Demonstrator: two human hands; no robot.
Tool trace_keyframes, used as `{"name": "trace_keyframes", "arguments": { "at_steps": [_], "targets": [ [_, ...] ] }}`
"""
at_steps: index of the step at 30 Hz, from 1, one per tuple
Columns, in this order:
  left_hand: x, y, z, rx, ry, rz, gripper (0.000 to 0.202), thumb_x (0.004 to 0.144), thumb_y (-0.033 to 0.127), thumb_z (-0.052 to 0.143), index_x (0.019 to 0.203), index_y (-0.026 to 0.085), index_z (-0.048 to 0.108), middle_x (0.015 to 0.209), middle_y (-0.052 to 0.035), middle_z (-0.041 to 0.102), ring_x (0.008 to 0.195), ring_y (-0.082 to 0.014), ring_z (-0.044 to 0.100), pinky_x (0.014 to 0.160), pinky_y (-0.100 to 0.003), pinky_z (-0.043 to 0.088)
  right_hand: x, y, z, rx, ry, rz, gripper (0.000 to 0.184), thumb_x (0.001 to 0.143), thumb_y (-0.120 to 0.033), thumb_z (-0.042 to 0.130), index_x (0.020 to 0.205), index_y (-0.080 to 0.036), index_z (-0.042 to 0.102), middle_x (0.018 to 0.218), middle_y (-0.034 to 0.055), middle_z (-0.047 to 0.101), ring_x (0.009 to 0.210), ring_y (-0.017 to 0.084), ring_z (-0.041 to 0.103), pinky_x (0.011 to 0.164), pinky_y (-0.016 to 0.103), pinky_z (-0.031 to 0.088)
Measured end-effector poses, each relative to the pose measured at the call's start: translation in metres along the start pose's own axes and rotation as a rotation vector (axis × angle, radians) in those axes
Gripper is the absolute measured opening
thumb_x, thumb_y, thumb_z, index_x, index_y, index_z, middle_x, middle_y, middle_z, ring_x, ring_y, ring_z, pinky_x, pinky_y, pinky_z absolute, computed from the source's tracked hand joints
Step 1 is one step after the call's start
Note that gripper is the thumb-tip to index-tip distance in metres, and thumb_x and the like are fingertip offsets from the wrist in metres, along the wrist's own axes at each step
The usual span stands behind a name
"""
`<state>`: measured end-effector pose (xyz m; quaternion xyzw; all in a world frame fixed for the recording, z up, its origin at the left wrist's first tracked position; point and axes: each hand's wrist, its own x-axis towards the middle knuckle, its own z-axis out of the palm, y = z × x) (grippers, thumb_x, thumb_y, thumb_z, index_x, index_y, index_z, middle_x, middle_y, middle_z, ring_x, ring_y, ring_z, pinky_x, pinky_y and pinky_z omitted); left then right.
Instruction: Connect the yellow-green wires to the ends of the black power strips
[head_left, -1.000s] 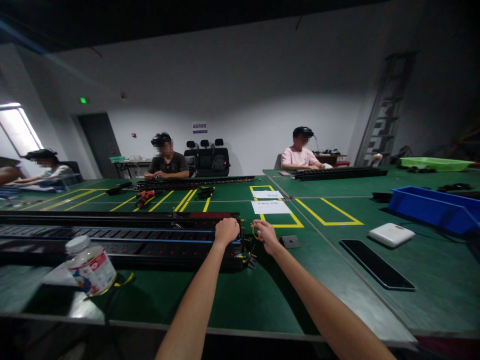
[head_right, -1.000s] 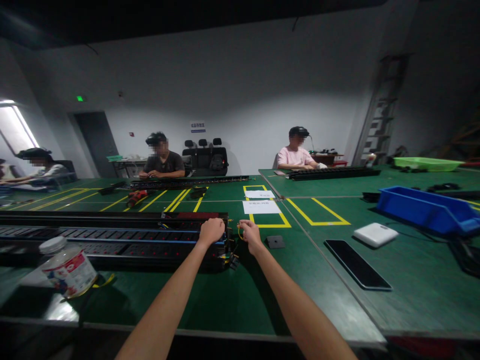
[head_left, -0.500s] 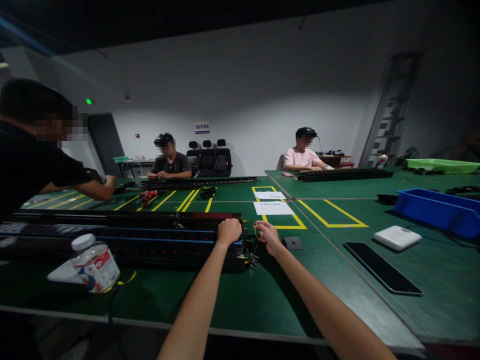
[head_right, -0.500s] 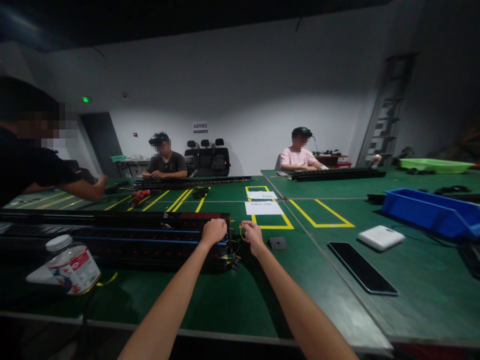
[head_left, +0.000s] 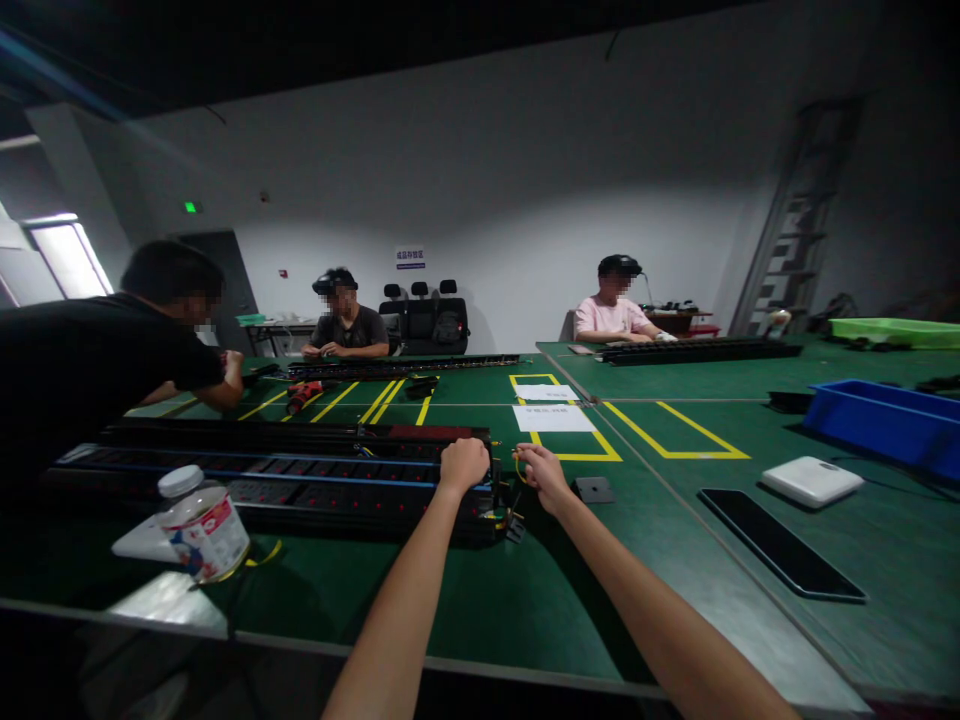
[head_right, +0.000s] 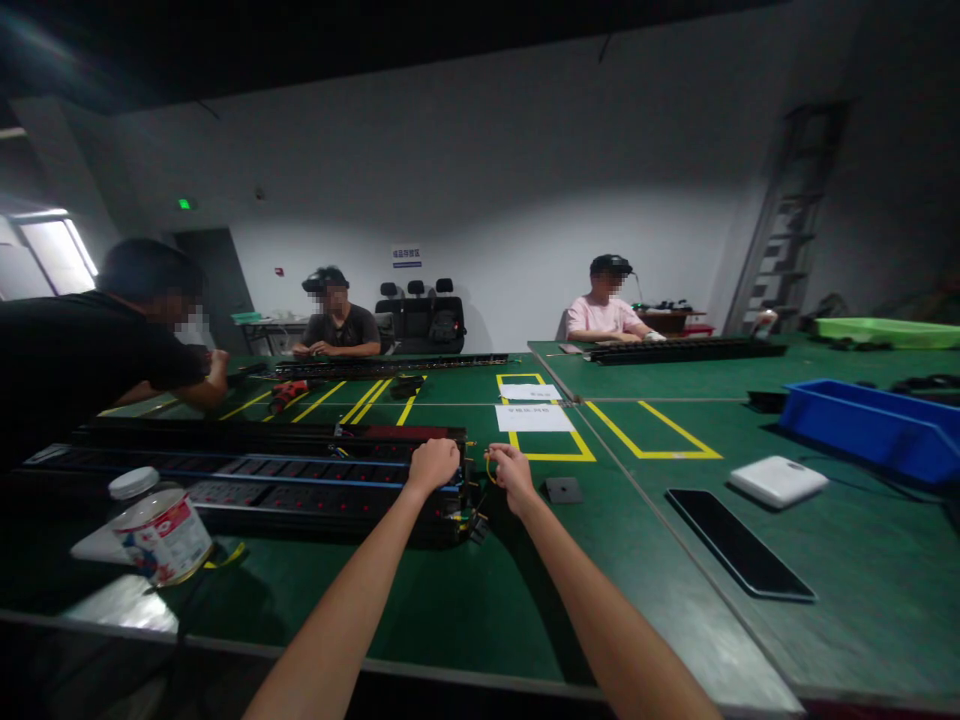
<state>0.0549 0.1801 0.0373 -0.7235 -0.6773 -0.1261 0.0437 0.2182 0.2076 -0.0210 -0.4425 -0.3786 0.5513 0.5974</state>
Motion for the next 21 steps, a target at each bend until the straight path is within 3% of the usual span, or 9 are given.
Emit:
{"name": "trace_keyframes", "arguments": {
  "at_steps": [11, 21],
  "targets": [
    [-0.0004, 0.0000, -0.0006, -0.010, -0.008, -0.009, 0.043, 0.098, 0.026, 0.035, 0.104, 0.019, 0.078, 0.106, -0.0142, 0.077, 0.101, -0.0262, 0.073, 0.093, -0.037, 0.054, -0.0020, -0.0013, 0.0006, 0.020, -0.004, 0.004, 0.020, 0.067, -0.017, 0.069, 0.087, -0.017, 0.067, 0.075, 0.0025, 0.072, 0.038, 0.003, 0.031, 0.034, 0.016, 0.018],
    [0.0023, -0.0006, 0.0052, 0.020, 0.012, -0.003, 0.042, 0.098, 0.026, 0.037, 0.103, 0.020, 0.078, 0.104, -0.0150, 0.077, 0.098, -0.0293, 0.074, 0.088, -0.041, 0.056, 0.0022, 0.0027, -0.0003, -0.021, 0.001, -0.009, 0.024, 0.067, -0.024, 0.074, 0.088, -0.017, 0.066, 0.076, 0.0034, 0.072, 0.039, 0.003, 0.032, 0.035, 0.016, 0.018]
  ]
}}
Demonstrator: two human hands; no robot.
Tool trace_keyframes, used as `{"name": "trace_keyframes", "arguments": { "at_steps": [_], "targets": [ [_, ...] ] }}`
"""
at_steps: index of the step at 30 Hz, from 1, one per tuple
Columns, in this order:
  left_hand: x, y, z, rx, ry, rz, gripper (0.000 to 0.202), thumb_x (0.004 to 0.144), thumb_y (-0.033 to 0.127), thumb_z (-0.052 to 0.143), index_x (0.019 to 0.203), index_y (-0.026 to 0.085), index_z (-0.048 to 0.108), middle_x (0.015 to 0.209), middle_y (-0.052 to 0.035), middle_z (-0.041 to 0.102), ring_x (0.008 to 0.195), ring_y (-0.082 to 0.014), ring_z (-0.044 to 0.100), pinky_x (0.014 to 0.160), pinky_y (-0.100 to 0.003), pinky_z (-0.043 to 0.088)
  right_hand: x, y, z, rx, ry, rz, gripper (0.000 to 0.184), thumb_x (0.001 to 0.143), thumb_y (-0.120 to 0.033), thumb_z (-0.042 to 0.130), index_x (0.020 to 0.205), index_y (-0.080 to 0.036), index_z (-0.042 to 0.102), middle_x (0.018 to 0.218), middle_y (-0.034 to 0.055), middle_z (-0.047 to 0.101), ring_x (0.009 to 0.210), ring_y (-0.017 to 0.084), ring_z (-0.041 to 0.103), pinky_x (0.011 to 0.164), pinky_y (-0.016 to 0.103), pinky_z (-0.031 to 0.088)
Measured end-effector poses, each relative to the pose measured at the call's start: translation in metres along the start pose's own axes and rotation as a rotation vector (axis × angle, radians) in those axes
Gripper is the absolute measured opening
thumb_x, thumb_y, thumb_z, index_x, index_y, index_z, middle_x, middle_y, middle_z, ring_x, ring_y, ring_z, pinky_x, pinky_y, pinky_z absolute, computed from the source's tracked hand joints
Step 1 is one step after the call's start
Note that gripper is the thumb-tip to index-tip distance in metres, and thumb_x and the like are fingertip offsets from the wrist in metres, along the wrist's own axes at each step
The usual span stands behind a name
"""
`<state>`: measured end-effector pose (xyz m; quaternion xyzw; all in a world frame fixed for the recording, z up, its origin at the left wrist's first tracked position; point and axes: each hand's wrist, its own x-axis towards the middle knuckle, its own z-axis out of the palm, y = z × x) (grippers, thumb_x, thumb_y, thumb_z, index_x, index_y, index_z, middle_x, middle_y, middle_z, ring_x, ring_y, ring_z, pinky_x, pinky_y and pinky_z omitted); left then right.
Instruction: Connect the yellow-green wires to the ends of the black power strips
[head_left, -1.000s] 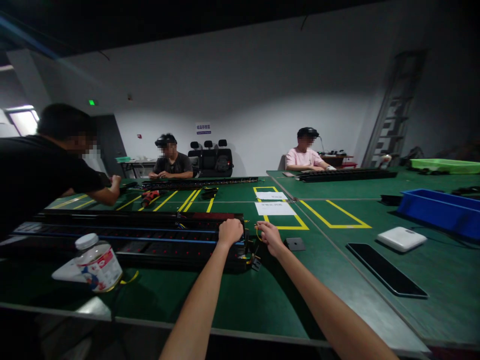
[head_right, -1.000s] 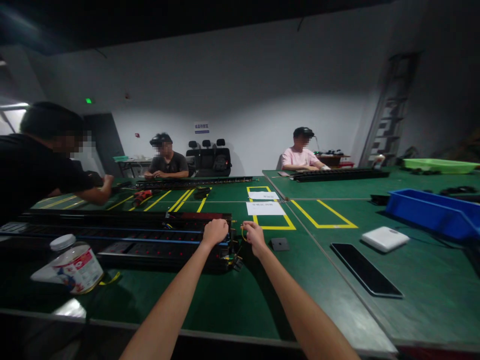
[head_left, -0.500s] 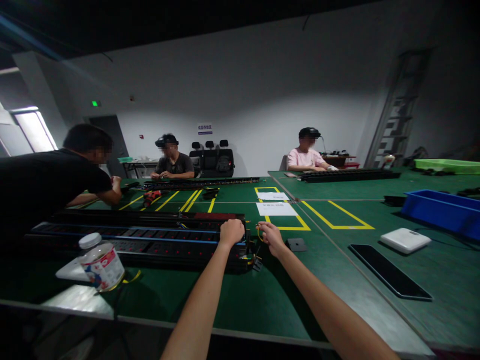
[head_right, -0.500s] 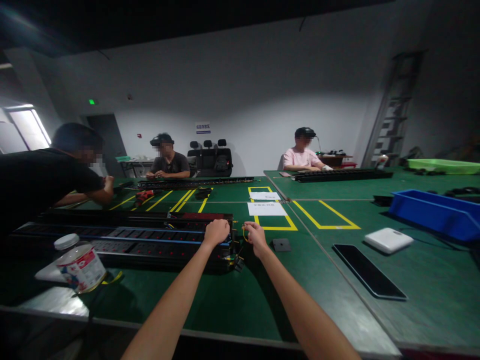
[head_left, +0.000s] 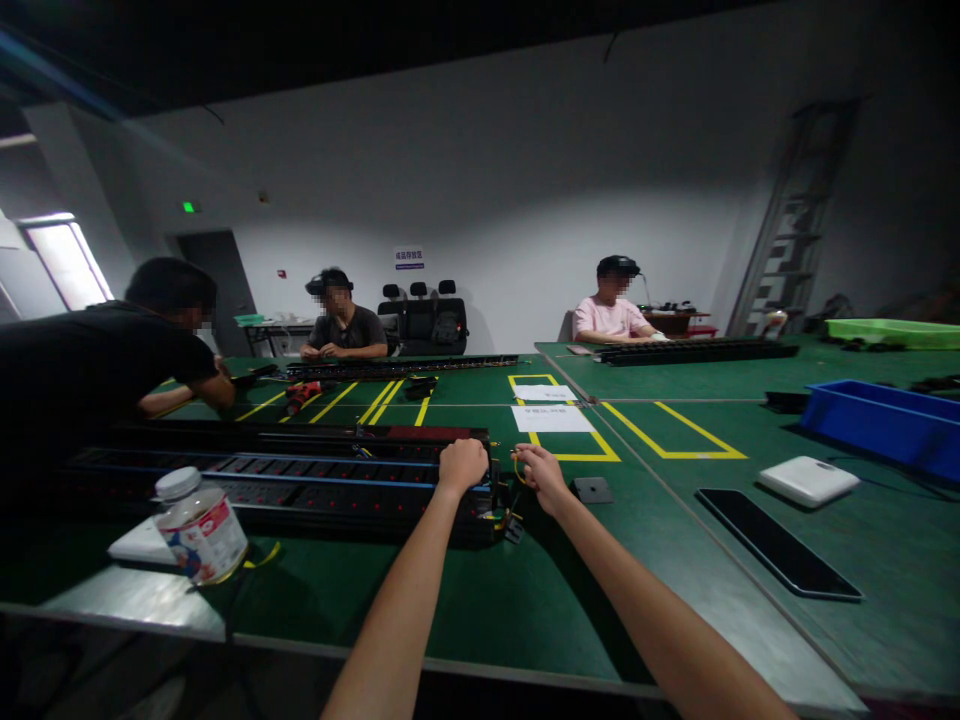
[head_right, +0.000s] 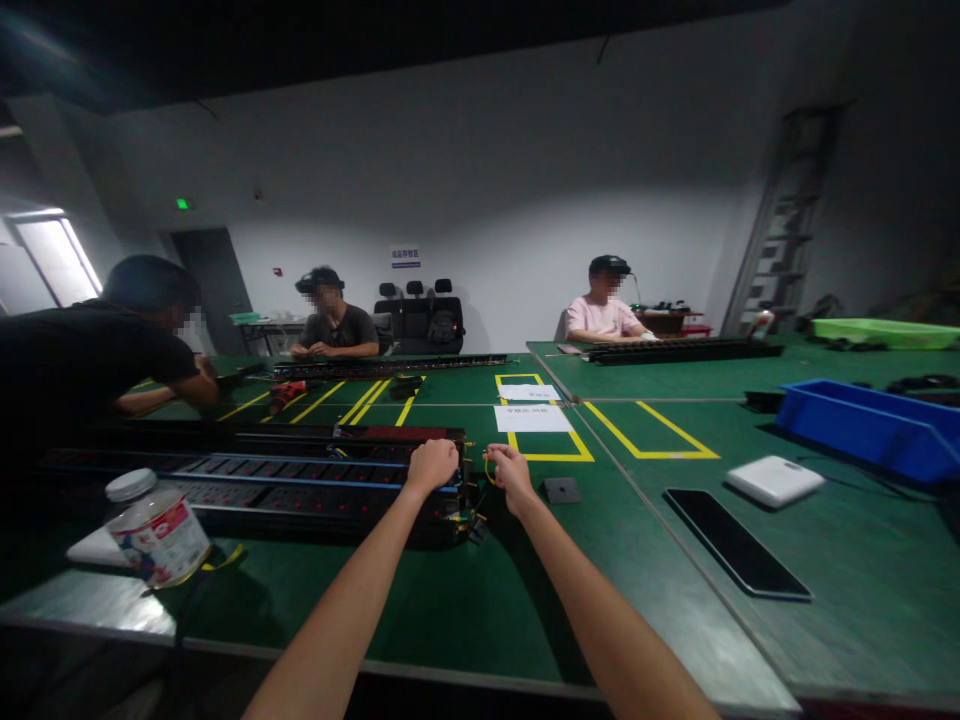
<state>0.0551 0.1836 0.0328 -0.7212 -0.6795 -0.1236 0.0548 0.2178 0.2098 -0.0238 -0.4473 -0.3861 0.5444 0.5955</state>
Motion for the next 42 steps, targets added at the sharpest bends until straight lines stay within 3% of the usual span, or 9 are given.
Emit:
{"name": "trace_keyframes", "arguments": {
  "at_steps": [21, 42],
  "targets": [
    [-0.0034, 0.0023, -0.0092, -0.005, -0.045, -0.010, 0.044, 0.100, 0.028, 0.035, 0.106, 0.020, 0.077, 0.109, -0.0149, 0.076, 0.102, -0.0277, 0.072, 0.092, -0.038, 0.054, -0.0024, -0.0012, -0.0003, 0.016, -0.013, -0.010, 0.023, 0.066, -0.021, 0.071, 0.088, -0.017, 0.067, 0.076, 0.0025, 0.071, 0.040, 0.003, 0.032, 0.035, 0.016, 0.019],
    [-0.0014, 0.0007, -0.0053, -0.018, -0.016, -0.006, 0.043, 0.098, 0.026, 0.035, 0.103, 0.019, 0.078, 0.105, -0.0147, 0.077, 0.101, -0.0280, 0.073, 0.092, -0.040, 0.055, -0.0046, -0.0048, 0.0023, 0.021, -0.001, 0.010, 0.020, 0.067, -0.018, 0.068, 0.087, -0.017, 0.067, 0.074, 0.0012, 0.070, 0.038, 0.003, 0.033, 0.034, 0.016, 0.020]
  ]
}}
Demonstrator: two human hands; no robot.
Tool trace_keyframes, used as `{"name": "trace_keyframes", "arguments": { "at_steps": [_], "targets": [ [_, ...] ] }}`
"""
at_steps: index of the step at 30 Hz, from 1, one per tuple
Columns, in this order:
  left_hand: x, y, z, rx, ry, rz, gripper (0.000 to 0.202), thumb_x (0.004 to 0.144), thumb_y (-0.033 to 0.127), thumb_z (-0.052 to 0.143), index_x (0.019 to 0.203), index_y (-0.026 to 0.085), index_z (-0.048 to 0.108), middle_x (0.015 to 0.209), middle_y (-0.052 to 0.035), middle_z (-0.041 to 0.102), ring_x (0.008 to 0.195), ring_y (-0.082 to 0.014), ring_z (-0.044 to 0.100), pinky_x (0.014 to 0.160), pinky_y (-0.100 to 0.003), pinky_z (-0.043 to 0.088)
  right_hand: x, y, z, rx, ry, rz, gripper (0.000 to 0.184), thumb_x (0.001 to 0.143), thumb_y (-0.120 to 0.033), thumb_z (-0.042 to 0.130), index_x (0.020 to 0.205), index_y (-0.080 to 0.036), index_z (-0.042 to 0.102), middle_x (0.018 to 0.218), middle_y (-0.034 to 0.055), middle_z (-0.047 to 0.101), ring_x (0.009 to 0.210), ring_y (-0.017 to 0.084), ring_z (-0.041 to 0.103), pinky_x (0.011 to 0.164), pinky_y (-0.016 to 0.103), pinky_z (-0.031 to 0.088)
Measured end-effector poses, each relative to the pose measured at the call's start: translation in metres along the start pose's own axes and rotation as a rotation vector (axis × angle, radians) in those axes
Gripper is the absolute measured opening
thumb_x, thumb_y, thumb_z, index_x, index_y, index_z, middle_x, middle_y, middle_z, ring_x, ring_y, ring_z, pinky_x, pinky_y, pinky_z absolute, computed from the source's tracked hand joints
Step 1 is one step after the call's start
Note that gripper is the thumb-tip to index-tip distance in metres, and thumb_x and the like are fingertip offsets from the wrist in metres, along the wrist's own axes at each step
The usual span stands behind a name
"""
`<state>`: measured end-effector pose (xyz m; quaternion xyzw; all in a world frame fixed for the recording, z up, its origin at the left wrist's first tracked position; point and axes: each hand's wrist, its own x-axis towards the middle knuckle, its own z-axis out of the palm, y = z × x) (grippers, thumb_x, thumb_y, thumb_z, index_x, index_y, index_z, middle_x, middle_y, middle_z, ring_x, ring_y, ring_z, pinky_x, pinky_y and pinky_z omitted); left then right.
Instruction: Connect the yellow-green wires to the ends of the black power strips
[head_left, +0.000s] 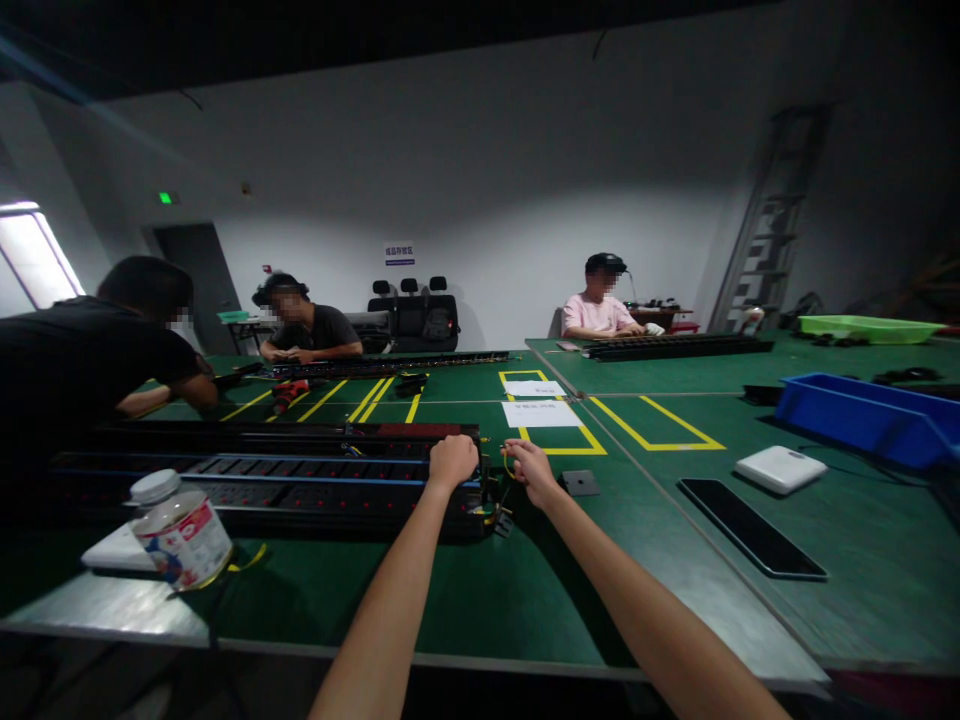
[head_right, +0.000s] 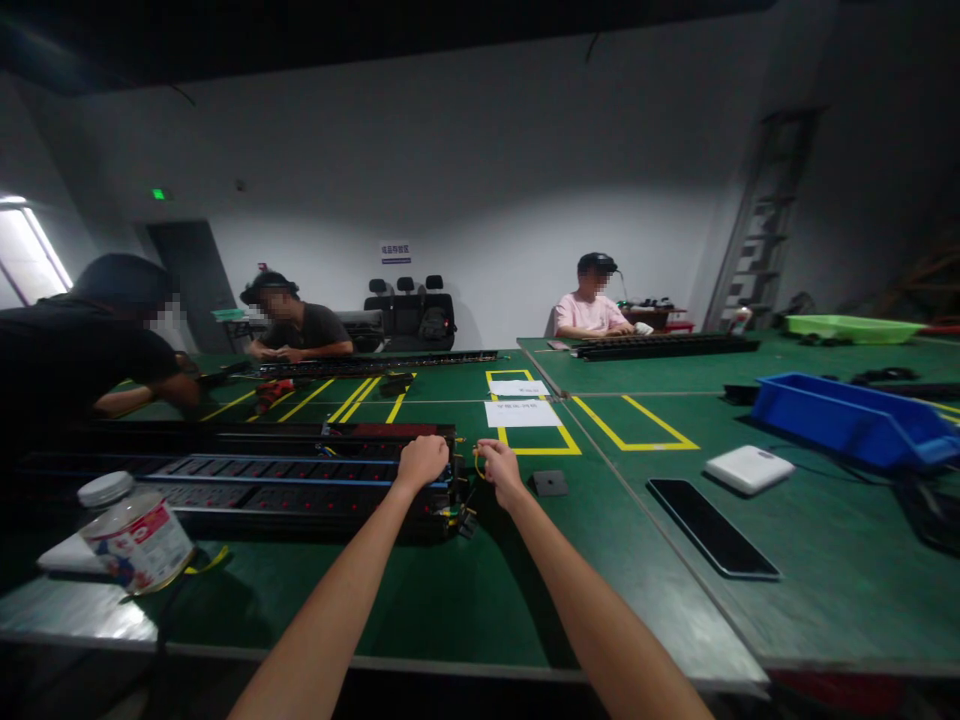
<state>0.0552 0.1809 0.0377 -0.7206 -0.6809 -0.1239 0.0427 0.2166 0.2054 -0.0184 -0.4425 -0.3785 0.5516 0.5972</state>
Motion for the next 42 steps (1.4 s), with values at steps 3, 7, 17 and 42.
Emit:
{"name": "trace_keyframes", "arguments": {
  "at_steps": [3, 7, 17, 42],
  "targets": [
    [0.000, 0.000, -0.001, 0.001, -0.002, 0.001, 0.044, 0.098, 0.027, 0.034, 0.102, 0.019, 0.077, 0.105, -0.0148, 0.077, 0.100, -0.0282, 0.073, 0.091, -0.040, 0.055, -0.001, -0.002, 0.001, -0.011, 0.005, 0.011, 0.019, 0.067, -0.017, 0.069, 0.086, -0.017, 0.066, 0.074, 0.0010, 0.071, 0.038, 0.003, 0.033, 0.033, 0.016, 0.020],
    [0.000, 0.000, -0.002, -0.001, 0.006, 0.007, 0.044, 0.098, 0.027, 0.034, 0.101, 0.019, 0.077, 0.103, -0.0146, 0.077, 0.098, -0.0291, 0.074, 0.088, -0.040, 0.056, 0.000, -0.002, 0.001, -0.020, -0.006, 0.003, 0.018, 0.068, -0.018, 0.069, 0.086, -0.018, 0.066, 0.074, 0.0005, 0.071, 0.038, 0.003, 0.033, 0.032, 0.016, 0.021],
    [0.001, 0.000, -0.001, 0.021, -0.016, -0.008, 0.044, 0.099, 0.028, 0.035, 0.107, 0.020, 0.077, 0.108, -0.0149, 0.076, 0.102, -0.0280, 0.073, 0.093, -0.040, 0.054, 0.001, -0.002, 0.001, -0.026, -0.006, 0.000, 0.018, 0.067, -0.018, 0.068, 0.085, -0.017, 0.066, 0.073, 0.0002, 0.070, 0.038, 0.003, 0.033, 0.033, 0.015, 0.020],
    [-0.005, -0.001, 0.003, -0.017, 0.015, -0.003, 0.042, 0.096, 0.027, 0.038, 0.105, 0.018, 0.078, 0.103, -0.0154, 0.077, 0.098, -0.0296, 0.073, 0.087, -0.042, 0.057, 0.004, 0.010, -0.006, -0.013, -0.022, 0.005, 0.029, 0.060, -0.025, 0.074, 0.088, -0.017, 0.069, 0.078, 0.0057, 0.073, 0.038, 0.004, 0.033, 0.033, 0.017, 0.019]
  ]
}}
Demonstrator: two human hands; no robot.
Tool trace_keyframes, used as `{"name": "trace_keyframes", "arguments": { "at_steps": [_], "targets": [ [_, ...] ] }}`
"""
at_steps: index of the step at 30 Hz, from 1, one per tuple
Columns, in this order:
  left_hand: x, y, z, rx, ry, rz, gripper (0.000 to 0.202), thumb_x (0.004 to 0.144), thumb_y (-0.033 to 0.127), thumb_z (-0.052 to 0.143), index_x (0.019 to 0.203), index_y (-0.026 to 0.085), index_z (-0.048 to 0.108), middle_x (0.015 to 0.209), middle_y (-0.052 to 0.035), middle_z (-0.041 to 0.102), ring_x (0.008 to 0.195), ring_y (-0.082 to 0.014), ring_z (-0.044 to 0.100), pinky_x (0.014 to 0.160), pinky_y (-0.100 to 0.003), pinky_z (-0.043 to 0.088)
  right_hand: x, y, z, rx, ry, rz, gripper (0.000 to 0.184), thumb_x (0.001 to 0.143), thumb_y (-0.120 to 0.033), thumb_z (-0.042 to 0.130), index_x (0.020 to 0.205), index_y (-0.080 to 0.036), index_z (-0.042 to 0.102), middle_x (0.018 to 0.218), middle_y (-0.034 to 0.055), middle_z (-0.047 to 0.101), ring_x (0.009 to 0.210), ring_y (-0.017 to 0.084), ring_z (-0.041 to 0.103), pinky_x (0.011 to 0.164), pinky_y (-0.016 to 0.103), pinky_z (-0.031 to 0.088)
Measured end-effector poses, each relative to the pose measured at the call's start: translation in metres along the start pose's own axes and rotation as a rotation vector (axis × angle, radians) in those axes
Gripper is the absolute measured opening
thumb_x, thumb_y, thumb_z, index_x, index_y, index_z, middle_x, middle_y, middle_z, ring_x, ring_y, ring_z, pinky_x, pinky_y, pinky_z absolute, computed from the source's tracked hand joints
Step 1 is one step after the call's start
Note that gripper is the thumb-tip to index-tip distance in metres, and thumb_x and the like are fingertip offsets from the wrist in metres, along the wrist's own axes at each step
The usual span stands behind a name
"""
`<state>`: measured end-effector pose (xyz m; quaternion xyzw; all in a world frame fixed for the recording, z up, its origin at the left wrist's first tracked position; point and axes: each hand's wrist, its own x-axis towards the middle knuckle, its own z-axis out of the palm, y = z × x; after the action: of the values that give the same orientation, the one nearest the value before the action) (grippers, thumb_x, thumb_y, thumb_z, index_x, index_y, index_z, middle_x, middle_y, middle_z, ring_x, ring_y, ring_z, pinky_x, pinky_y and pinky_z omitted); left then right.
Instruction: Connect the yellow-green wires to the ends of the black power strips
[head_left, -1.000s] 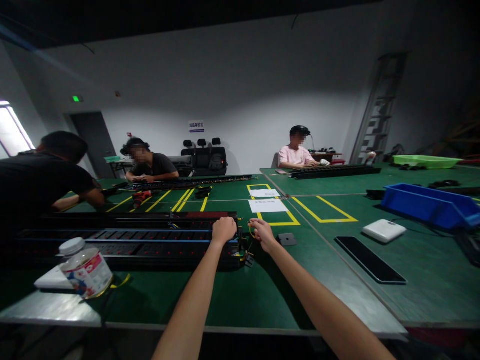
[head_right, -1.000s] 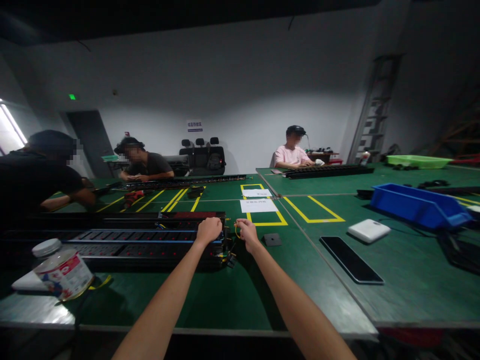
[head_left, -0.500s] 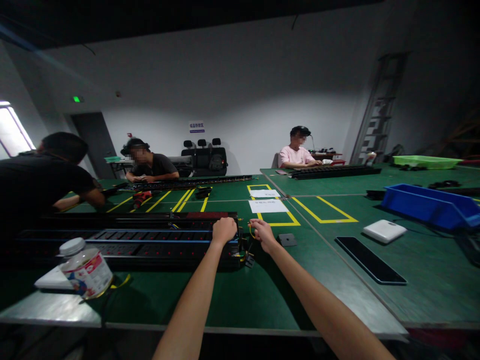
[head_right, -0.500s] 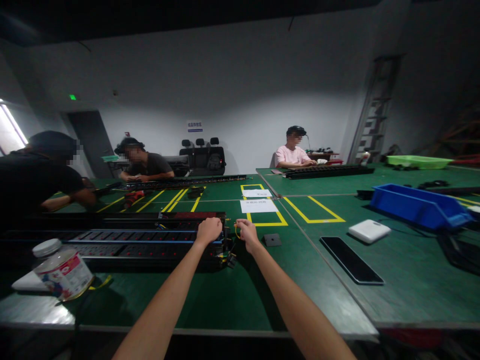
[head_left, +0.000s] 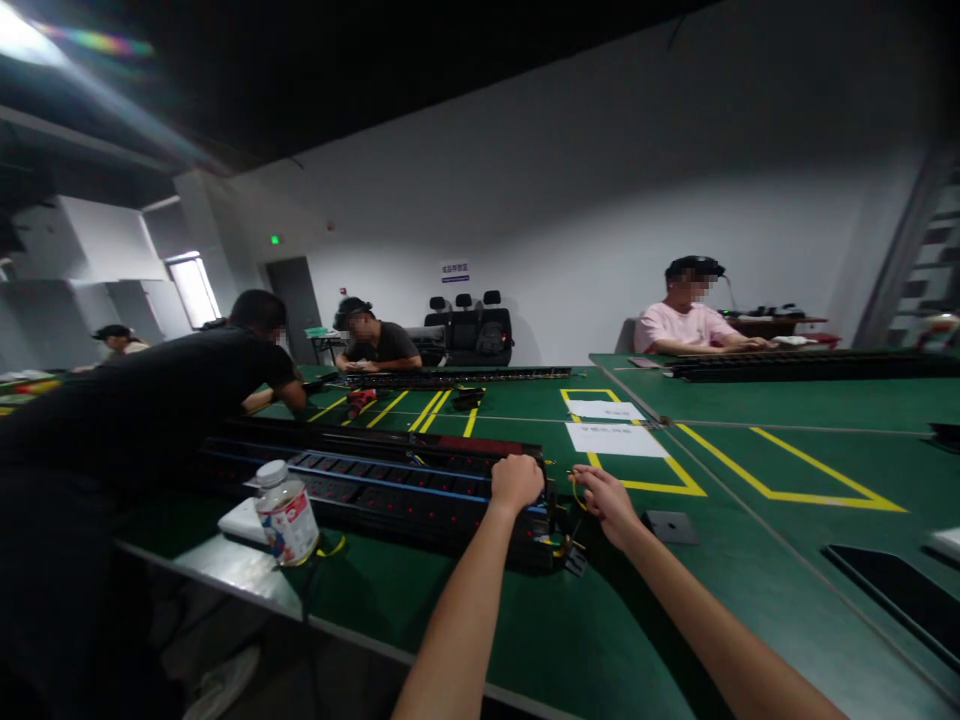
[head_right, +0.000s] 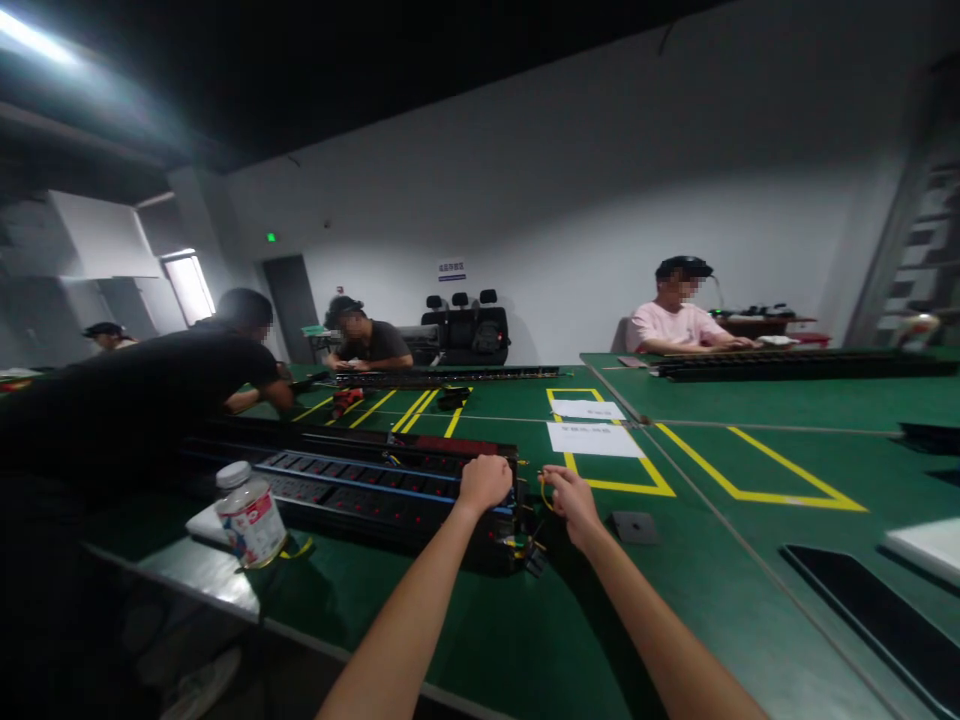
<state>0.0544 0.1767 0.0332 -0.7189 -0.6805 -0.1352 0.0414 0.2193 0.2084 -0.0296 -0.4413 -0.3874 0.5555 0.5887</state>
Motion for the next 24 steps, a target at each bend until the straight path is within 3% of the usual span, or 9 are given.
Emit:
{"name": "trace_keyframes", "arguments": {
  "at_steps": [24],
  "targets": [
    [-0.0005, 0.0003, 0.0060, -0.016, -0.016, -0.017, 0.042, 0.097, 0.028, 0.039, 0.111, 0.016, 0.077, 0.107, -0.0171, 0.075, 0.103, -0.0281, 0.072, 0.092, -0.040, 0.055, -0.0056, -0.0026, -0.0033, -0.010, -0.019, -0.012, 0.039, 0.055, -0.028, 0.077, 0.091, -0.016, 0.070, 0.077, 0.0040, 0.073, 0.039, 0.003, 0.032, 0.034, 0.016, 0.019]
  ]
}}
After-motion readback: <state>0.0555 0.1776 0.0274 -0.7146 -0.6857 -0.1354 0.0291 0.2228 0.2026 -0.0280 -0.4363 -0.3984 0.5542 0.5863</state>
